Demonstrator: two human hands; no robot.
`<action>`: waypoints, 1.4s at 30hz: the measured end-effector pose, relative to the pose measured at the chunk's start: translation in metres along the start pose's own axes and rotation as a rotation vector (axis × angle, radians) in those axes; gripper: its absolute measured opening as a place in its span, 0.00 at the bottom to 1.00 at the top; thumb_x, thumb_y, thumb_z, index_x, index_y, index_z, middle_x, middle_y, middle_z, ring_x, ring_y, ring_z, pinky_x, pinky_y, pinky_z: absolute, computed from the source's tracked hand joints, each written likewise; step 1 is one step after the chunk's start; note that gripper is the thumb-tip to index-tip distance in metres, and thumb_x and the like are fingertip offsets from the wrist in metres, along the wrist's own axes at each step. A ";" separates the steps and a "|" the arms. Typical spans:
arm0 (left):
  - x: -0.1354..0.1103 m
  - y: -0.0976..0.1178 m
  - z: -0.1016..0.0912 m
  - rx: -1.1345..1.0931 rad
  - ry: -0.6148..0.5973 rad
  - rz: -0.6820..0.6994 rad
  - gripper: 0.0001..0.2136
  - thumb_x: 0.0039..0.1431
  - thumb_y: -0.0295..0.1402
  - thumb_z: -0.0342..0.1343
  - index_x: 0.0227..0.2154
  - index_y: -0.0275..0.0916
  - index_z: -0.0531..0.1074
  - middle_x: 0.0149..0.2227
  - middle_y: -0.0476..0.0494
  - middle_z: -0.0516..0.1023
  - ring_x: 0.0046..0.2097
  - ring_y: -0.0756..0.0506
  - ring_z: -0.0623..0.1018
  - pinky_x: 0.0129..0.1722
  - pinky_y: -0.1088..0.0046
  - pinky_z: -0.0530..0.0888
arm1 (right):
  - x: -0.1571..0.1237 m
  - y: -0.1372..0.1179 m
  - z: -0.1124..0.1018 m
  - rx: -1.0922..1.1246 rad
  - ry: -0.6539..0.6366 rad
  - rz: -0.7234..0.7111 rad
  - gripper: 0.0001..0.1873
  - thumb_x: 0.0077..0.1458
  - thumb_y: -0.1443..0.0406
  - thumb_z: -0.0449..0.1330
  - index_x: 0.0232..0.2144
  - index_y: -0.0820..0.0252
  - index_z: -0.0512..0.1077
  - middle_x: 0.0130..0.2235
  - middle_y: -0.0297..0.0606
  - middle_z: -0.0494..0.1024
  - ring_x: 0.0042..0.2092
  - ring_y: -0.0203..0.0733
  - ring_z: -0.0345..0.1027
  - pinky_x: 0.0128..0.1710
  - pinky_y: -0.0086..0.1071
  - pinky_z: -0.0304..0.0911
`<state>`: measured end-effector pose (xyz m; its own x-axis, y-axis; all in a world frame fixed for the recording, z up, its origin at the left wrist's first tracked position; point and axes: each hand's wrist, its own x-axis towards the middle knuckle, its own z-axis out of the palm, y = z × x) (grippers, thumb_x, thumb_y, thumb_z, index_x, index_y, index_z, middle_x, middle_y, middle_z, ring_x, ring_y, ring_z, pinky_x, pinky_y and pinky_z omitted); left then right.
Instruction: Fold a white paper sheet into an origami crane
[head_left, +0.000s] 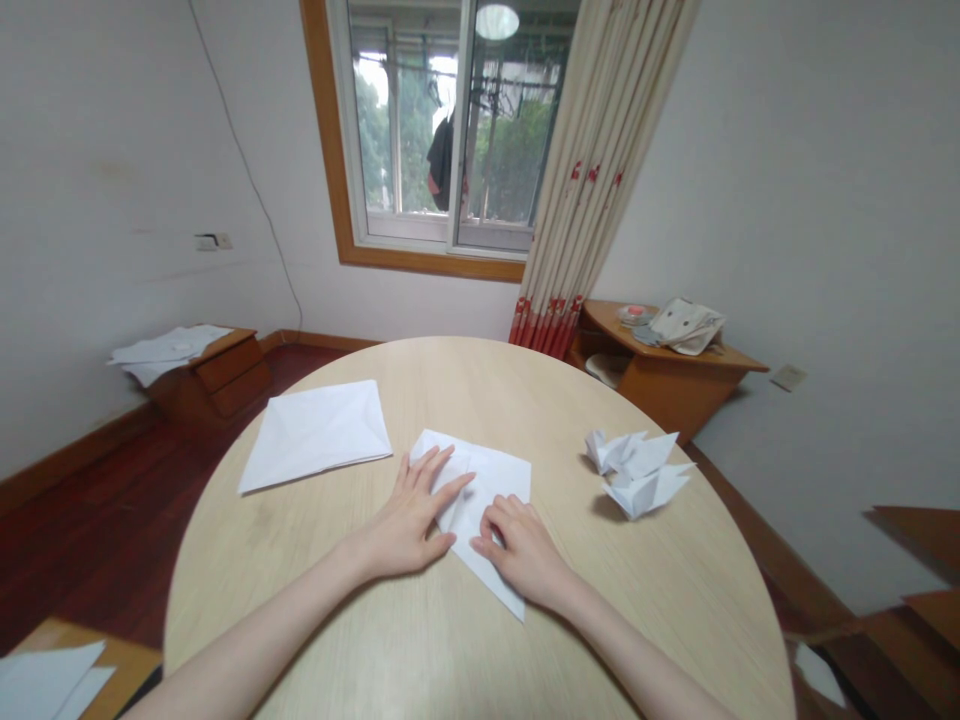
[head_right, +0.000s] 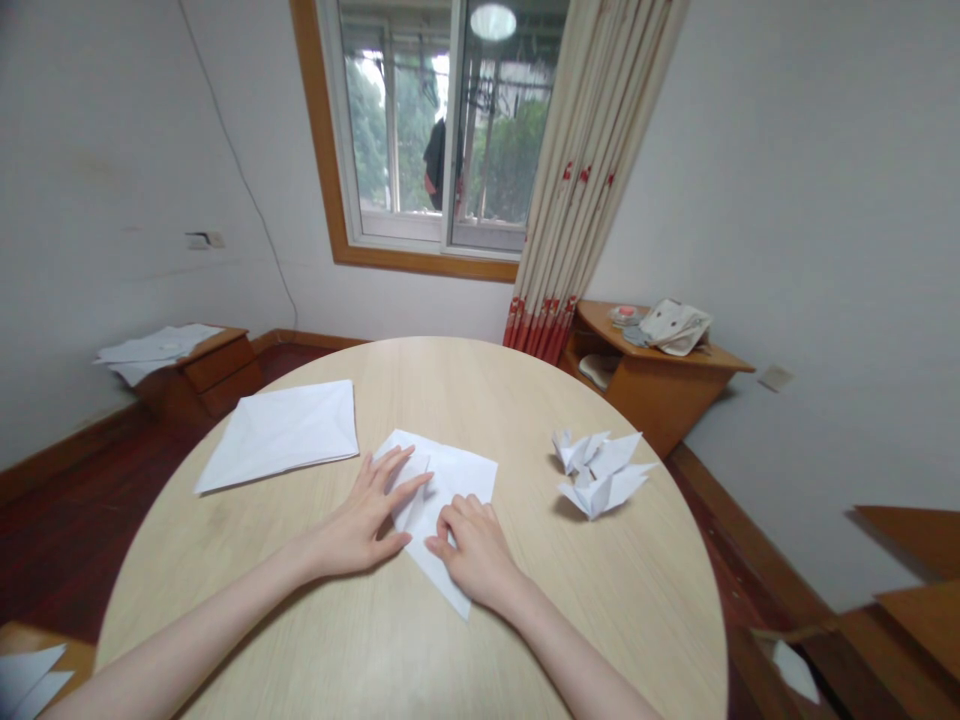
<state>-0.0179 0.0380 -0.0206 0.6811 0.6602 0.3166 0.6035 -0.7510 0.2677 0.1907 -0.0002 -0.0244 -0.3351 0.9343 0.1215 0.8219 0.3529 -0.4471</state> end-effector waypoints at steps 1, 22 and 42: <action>0.000 0.000 -0.001 0.001 -0.012 0.002 0.33 0.57 0.36 0.56 0.64 0.50 0.50 0.68 0.40 0.39 0.67 0.30 0.43 0.60 0.38 0.42 | 0.000 0.000 0.000 -0.011 0.001 -0.007 0.09 0.57 0.64 0.61 0.27 0.58 0.66 0.35 0.33 0.71 0.41 0.41 0.62 0.41 0.34 0.53; 0.003 -0.010 0.009 0.078 0.034 -0.074 0.35 0.59 0.40 0.57 0.65 0.56 0.45 0.69 0.42 0.34 0.66 0.27 0.43 0.59 0.36 0.45 | 0.000 -0.005 0.003 -0.347 0.112 -0.366 0.11 0.63 0.62 0.53 0.29 0.59 0.69 0.32 0.40 0.73 0.37 0.45 0.63 0.35 0.36 0.51; 0.004 -0.010 0.008 0.039 0.005 -0.095 0.35 0.60 0.41 0.56 0.65 0.55 0.44 0.69 0.40 0.33 0.66 0.26 0.42 0.58 0.35 0.45 | 0.002 -0.001 -0.013 0.180 -0.155 -0.160 0.13 0.51 0.67 0.64 0.20 0.60 0.65 0.24 0.28 0.66 0.29 0.34 0.59 0.30 0.26 0.53</action>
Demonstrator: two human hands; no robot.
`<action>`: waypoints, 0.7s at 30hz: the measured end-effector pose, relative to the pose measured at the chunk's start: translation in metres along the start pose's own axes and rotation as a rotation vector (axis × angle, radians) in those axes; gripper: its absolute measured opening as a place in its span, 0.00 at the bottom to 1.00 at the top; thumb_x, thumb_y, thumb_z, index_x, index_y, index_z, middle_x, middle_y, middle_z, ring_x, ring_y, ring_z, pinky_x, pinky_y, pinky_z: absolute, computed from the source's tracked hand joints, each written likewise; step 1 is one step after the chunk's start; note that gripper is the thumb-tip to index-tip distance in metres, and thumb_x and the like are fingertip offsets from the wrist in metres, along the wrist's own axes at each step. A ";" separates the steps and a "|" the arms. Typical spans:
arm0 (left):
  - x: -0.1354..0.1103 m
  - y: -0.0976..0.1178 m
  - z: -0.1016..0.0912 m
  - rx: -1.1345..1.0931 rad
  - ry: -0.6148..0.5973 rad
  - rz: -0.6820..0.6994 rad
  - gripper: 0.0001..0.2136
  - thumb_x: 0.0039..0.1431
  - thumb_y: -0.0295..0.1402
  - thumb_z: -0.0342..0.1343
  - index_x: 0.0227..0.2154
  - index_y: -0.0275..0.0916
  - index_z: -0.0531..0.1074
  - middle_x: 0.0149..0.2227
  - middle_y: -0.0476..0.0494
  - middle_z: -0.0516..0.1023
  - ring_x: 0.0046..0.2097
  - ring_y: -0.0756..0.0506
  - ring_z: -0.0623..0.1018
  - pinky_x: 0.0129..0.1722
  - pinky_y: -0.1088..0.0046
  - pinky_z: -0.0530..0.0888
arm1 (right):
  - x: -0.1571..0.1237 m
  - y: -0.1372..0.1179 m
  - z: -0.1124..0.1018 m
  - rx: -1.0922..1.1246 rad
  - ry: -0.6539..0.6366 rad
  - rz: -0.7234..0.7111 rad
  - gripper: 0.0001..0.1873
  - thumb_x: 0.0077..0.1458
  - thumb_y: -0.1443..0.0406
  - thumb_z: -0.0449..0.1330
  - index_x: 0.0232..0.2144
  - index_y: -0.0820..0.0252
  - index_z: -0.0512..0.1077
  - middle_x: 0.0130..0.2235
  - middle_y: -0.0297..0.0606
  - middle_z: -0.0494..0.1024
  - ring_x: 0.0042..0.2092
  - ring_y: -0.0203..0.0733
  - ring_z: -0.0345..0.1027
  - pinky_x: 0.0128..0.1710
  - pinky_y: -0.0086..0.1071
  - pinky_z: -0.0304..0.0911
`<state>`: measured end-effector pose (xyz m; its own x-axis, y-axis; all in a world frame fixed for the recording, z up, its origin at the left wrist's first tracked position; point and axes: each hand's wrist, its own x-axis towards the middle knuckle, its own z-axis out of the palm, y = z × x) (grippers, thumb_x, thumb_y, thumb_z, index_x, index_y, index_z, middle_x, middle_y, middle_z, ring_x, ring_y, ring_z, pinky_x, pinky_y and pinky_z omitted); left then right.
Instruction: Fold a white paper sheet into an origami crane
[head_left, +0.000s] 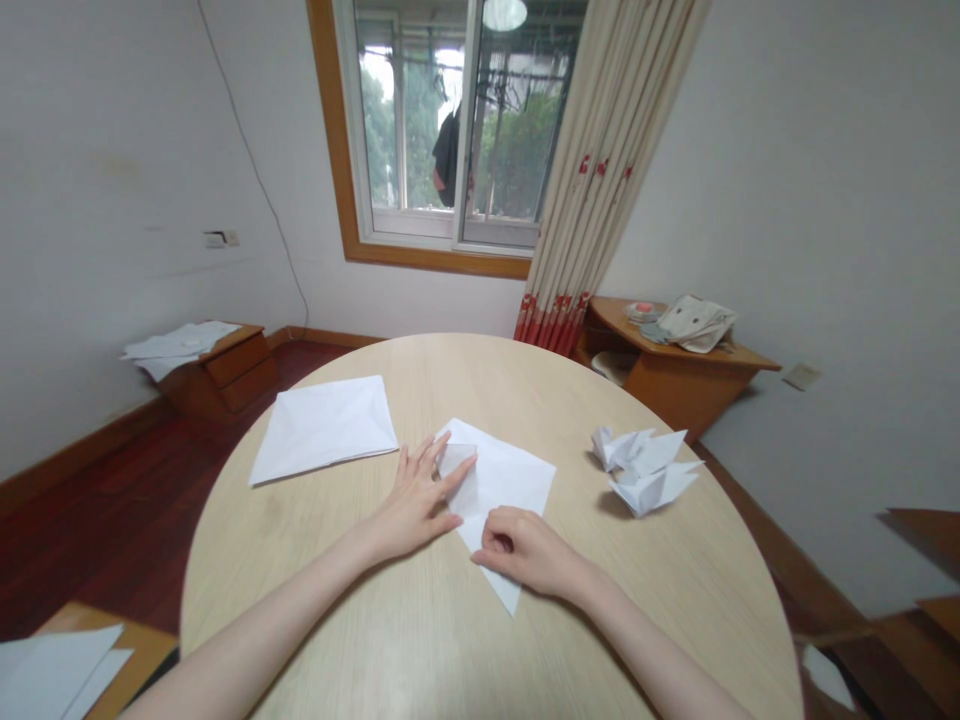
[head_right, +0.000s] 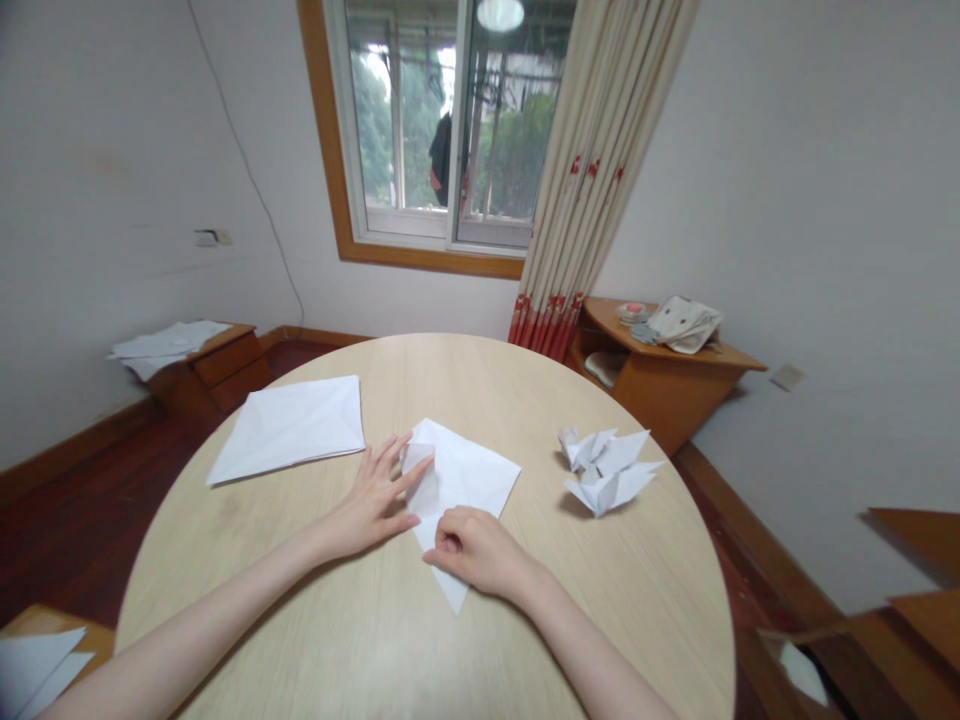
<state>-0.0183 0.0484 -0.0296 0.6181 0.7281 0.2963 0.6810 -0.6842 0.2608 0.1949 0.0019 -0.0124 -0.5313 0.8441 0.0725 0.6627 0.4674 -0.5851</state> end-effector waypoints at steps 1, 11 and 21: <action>0.000 0.000 0.000 -0.002 -0.004 -0.003 0.34 0.60 0.41 0.56 0.65 0.55 0.45 0.68 0.40 0.33 0.66 0.26 0.42 0.58 0.35 0.45 | 0.000 0.001 0.000 0.020 0.009 0.006 0.13 0.52 0.67 0.63 0.20 0.60 0.64 0.24 0.28 0.65 0.28 0.33 0.59 0.29 0.26 0.53; 0.000 0.000 -0.001 -0.002 -0.016 -0.006 0.35 0.60 0.40 0.57 0.65 0.55 0.45 0.69 0.40 0.33 0.66 0.27 0.41 0.58 0.36 0.44 | -0.002 0.003 -0.002 0.084 -0.019 -0.017 0.12 0.49 0.70 0.63 0.20 0.60 0.64 0.24 0.27 0.64 0.27 0.32 0.57 0.29 0.26 0.53; 0.000 0.001 -0.001 -0.006 -0.010 0.002 0.35 0.60 0.41 0.56 0.65 0.56 0.43 0.69 0.40 0.33 0.66 0.27 0.41 0.58 0.36 0.45 | -0.007 0.000 -0.011 0.186 -0.140 0.094 0.07 0.44 0.70 0.62 0.19 0.61 0.68 0.21 0.26 0.65 0.24 0.30 0.56 0.24 0.24 0.51</action>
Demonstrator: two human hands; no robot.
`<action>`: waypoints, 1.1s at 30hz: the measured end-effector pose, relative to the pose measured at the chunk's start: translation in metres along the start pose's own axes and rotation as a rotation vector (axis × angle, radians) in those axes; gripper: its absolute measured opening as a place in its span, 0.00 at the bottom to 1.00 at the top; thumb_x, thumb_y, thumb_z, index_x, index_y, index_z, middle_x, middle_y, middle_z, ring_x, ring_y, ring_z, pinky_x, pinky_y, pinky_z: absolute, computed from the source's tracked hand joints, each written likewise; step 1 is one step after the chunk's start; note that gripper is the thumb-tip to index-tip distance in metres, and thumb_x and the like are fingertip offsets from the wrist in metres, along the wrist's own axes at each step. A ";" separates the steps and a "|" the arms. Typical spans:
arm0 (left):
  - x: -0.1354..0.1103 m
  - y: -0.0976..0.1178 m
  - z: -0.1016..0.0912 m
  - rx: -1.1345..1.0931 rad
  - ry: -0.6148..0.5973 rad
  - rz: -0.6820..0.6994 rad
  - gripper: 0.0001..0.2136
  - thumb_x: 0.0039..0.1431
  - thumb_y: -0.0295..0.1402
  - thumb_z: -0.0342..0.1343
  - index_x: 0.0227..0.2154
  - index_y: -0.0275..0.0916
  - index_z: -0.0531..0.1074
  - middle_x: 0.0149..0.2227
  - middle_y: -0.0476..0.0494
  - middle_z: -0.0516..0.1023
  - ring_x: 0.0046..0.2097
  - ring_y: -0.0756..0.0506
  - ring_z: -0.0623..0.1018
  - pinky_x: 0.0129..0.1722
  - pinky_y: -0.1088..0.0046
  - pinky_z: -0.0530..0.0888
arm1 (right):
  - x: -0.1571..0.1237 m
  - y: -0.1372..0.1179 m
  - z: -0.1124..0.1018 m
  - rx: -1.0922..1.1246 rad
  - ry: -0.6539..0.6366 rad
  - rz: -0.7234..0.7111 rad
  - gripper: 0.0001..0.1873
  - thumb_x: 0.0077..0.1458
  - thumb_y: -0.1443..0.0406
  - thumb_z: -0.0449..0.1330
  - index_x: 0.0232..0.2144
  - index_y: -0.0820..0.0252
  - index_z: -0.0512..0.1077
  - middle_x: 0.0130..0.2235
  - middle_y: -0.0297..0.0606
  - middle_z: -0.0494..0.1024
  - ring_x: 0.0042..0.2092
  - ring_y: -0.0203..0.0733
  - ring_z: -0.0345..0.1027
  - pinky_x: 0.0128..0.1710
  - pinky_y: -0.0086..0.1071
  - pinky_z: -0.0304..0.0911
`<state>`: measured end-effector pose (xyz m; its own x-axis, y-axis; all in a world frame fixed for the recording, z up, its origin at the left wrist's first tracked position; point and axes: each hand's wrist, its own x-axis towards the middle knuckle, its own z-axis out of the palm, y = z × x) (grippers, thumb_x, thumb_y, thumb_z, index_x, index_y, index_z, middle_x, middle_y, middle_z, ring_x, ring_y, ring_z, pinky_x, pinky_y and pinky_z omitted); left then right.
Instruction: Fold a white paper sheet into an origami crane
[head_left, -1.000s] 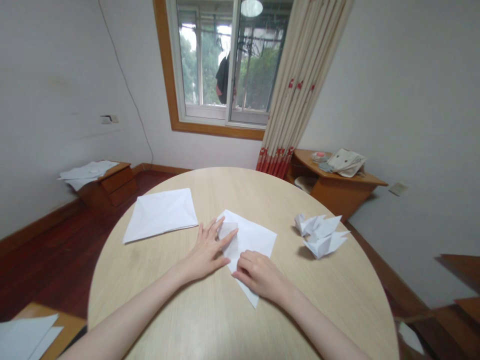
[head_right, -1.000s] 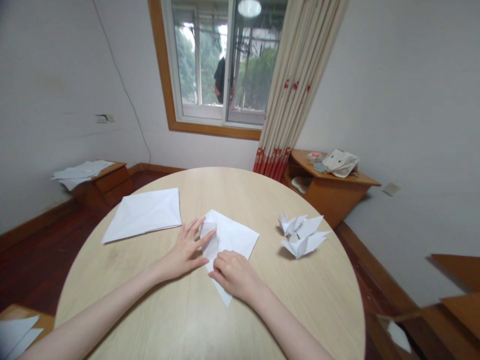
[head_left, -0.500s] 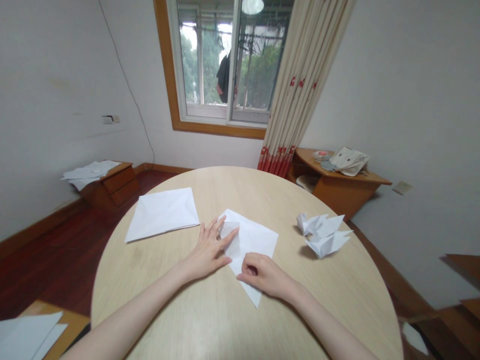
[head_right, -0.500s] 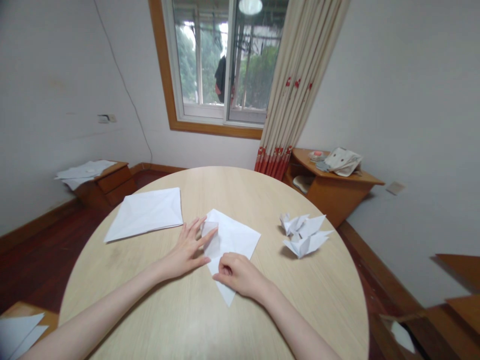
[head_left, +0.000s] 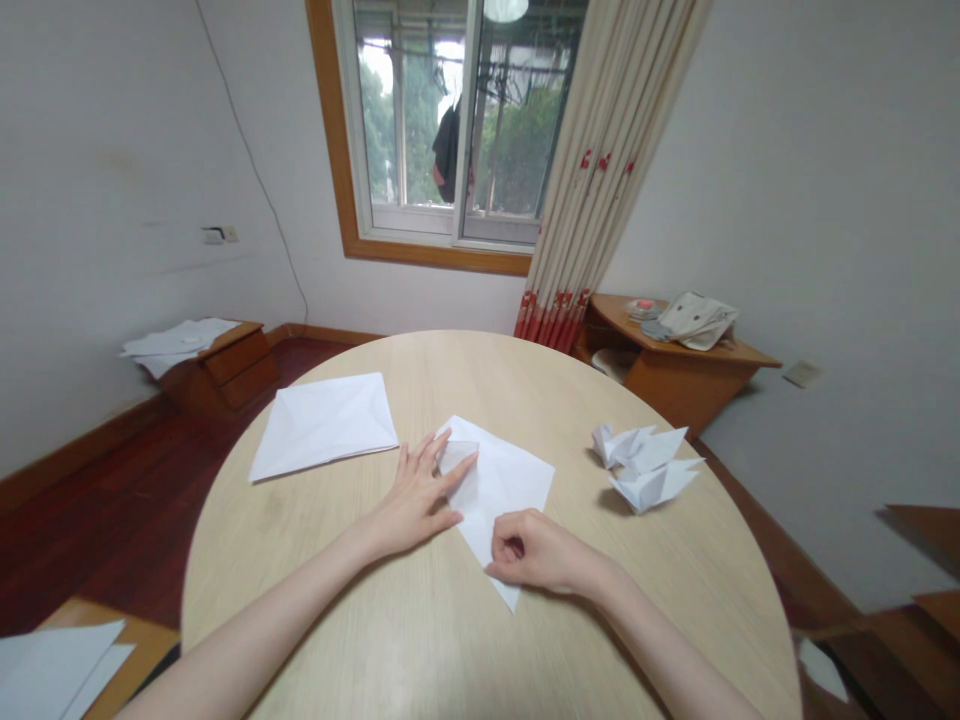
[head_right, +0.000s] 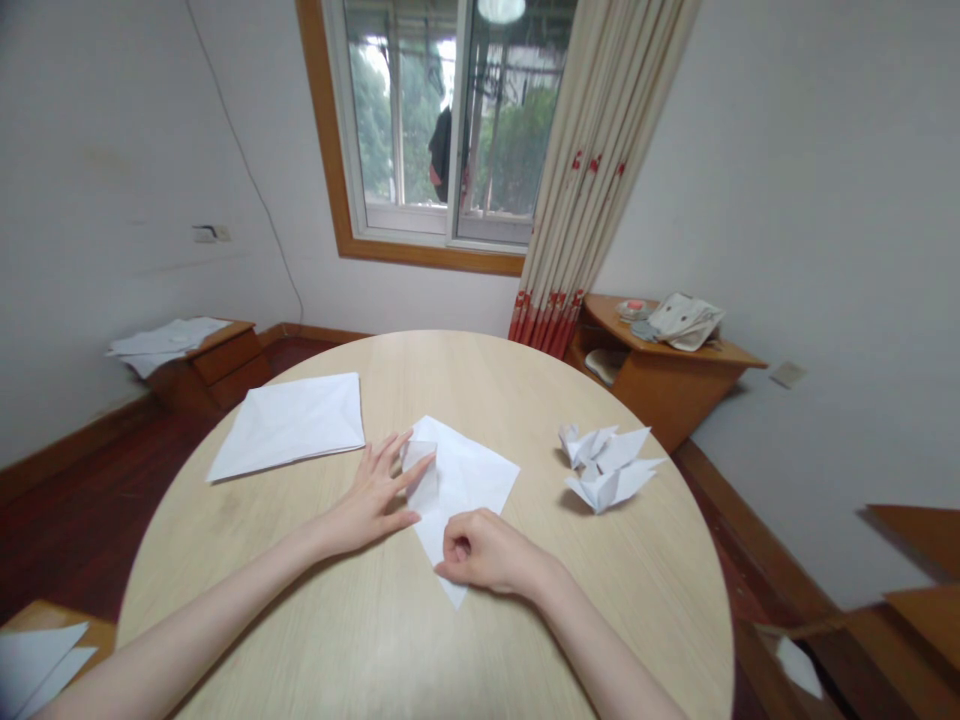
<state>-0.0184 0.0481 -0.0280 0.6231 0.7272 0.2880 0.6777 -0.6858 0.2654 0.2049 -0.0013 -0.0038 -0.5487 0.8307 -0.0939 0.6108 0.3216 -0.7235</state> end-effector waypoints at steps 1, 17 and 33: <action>0.000 0.000 0.000 -0.002 -0.002 0.000 0.35 0.60 0.41 0.56 0.65 0.56 0.43 0.69 0.40 0.33 0.66 0.27 0.41 0.58 0.36 0.45 | -0.001 0.000 0.000 0.007 -0.011 0.014 0.07 0.43 0.70 0.62 0.19 0.62 0.68 0.21 0.26 0.65 0.24 0.30 0.56 0.24 0.24 0.51; 0.000 0.000 -0.001 -0.022 -0.020 -0.009 0.34 0.60 0.42 0.56 0.65 0.56 0.45 0.68 0.39 0.33 0.67 0.27 0.40 0.58 0.36 0.44 | -0.006 0.002 -0.007 0.091 -0.174 0.001 0.06 0.37 0.73 0.64 0.17 0.63 0.71 0.20 0.26 0.66 0.23 0.30 0.58 0.23 0.23 0.53; 0.000 -0.003 0.003 0.023 0.017 0.023 0.34 0.60 0.41 0.56 0.65 0.57 0.44 0.68 0.40 0.32 0.66 0.26 0.43 0.58 0.35 0.46 | -0.007 0.005 -0.009 0.050 -0.194 -0.005 0.07 0.34 0.73 0.67 0.16 0.62 0.71 0.20 0.26 0.65 0.26 0.31 0.58 0.27 0.24 0.54</action>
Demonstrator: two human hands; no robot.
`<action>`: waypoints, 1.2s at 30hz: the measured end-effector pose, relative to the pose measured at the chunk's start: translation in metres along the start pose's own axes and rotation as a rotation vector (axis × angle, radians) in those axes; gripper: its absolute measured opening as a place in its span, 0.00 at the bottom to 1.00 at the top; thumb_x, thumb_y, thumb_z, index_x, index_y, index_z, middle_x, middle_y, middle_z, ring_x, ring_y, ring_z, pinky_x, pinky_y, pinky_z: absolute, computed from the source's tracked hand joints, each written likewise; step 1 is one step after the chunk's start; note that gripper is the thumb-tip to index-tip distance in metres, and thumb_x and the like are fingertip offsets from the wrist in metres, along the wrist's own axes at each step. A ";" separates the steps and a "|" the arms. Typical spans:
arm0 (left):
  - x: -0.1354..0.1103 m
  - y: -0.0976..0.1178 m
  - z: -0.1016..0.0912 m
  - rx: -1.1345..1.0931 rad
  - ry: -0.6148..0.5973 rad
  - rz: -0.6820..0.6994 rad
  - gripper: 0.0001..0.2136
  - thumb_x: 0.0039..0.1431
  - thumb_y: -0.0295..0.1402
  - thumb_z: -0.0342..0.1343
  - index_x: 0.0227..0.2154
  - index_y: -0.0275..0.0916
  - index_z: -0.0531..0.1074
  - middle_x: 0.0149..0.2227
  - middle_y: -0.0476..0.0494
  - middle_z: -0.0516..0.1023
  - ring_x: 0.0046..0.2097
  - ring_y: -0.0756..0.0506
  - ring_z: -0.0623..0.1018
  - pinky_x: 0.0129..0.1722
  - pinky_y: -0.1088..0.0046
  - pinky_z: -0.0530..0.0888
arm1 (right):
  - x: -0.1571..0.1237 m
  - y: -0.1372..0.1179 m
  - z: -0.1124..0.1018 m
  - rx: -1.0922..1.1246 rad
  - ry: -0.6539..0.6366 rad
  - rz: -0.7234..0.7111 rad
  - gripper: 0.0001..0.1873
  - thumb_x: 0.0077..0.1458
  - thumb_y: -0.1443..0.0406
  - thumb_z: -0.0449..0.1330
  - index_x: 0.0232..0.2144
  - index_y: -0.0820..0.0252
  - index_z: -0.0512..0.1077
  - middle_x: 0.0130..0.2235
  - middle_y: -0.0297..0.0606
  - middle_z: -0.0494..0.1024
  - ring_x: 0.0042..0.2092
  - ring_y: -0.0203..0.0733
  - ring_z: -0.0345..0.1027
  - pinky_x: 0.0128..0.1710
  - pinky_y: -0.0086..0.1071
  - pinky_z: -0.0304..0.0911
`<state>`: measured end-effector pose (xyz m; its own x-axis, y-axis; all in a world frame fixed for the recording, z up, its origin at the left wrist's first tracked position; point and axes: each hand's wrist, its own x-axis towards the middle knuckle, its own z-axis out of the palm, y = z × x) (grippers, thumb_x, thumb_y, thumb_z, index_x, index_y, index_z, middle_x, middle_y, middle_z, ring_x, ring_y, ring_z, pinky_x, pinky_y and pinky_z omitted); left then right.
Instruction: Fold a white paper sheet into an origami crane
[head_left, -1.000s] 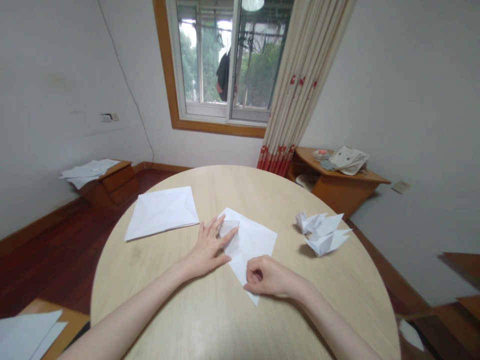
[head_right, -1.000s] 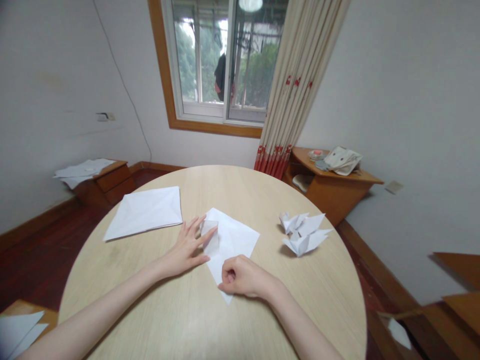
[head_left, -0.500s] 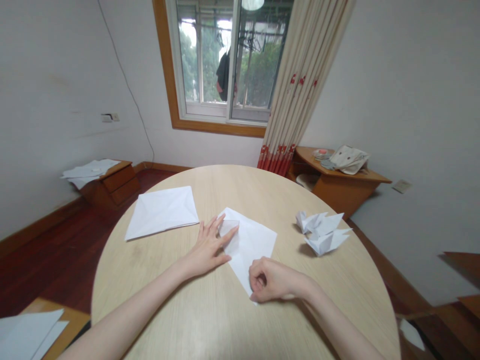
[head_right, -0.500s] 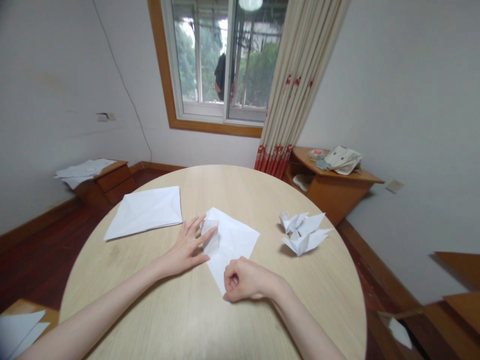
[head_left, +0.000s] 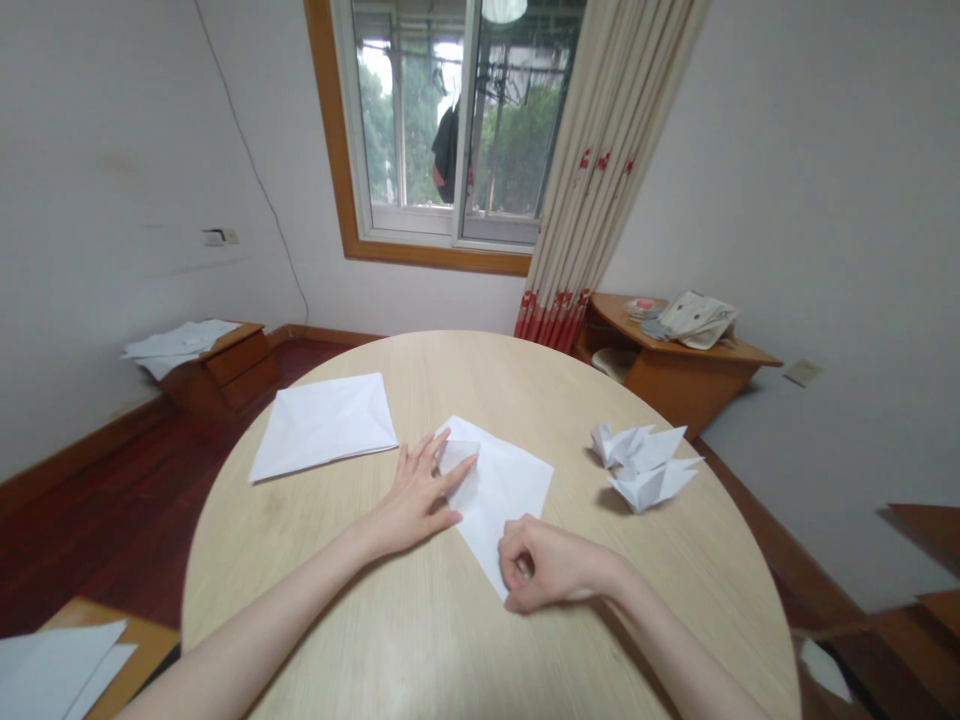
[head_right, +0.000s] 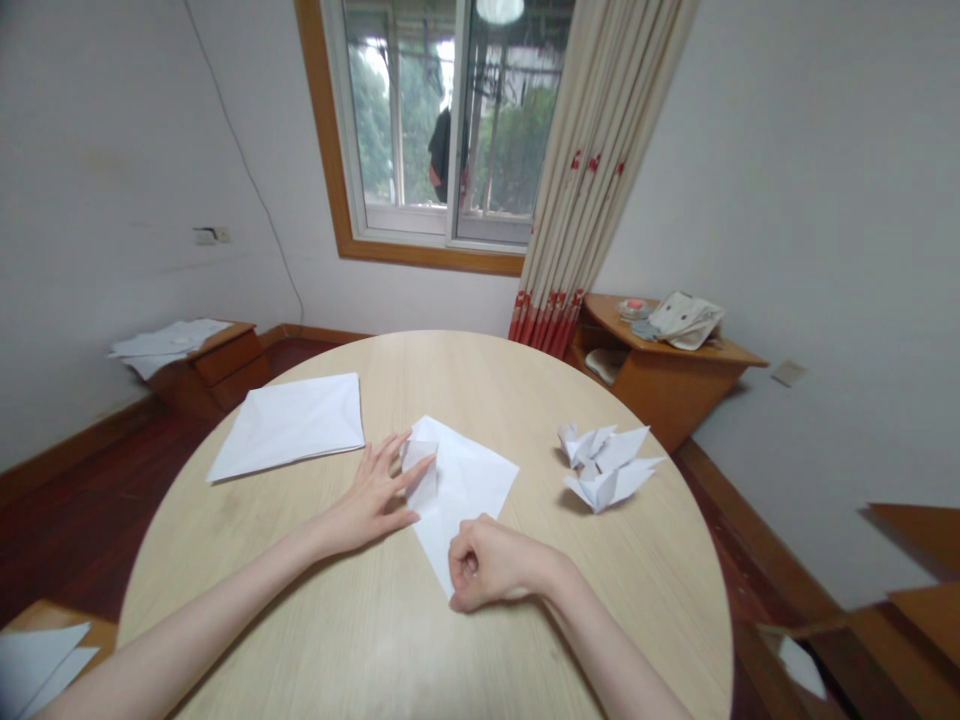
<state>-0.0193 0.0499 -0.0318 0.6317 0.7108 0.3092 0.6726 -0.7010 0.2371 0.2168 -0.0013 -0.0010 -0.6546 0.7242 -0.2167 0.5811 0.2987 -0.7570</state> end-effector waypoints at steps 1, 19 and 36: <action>0.000 0.000 0.000 0.004 0.008 0.008 0.34 0.60 0.41 0.56 0.65 0.58 0.44 0.68 0.41 0.32 0.66 0.26 0.43 0.58 0.35 0.47 | 0.000 0.000 0.000 0.007 0.016 -0.011 0.08 0.35 0.73 0.67 0.16 0.62 0.70 0.21 0.26 0.65 0.26 0.31 0.58 0.27 0.24 0.54; -0.004 0.017 -0.011 0.184 0.265 0.173 0.36 0.56 0.33 0.61 0.63 0.57 0.51 0.69 0.44 0.32 0.66 0.26 0.43 0.60 0.37 0.43 | 0.016 0.016 0.005 -0.090 0.557 -0.240 0.03 0.54 0.67 0.57 0.28 0.57 0.70 0.32 0.36 0.72 0.40 0.42 0.63 0.42 0.37 0.59; -0.001 0.023 -0.004 0.263 0.431 0.279 0.12 0.64 0.40 0.49 0.35 0.39 0.74 0.61 0.39 0.63 0.66 0.38 0.53 0.65 0.52 0.35 | 0.019 0.029 0.009 -0.416 0.411 -0.133 0.25 0.62 0.59 0.52 0.60 0.51 0.61 0.64 0.41 0.59 0.65 0.48 0.50 0.62 0.51 0.46</action>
<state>-0.0059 0.0327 -0.0226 0.6219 0.3742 0.6879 0.6108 -0.7815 -0.1271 0.2171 0.0153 -0.0331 -0.5423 0.8202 0.1821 0.7016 0.5614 -0.4389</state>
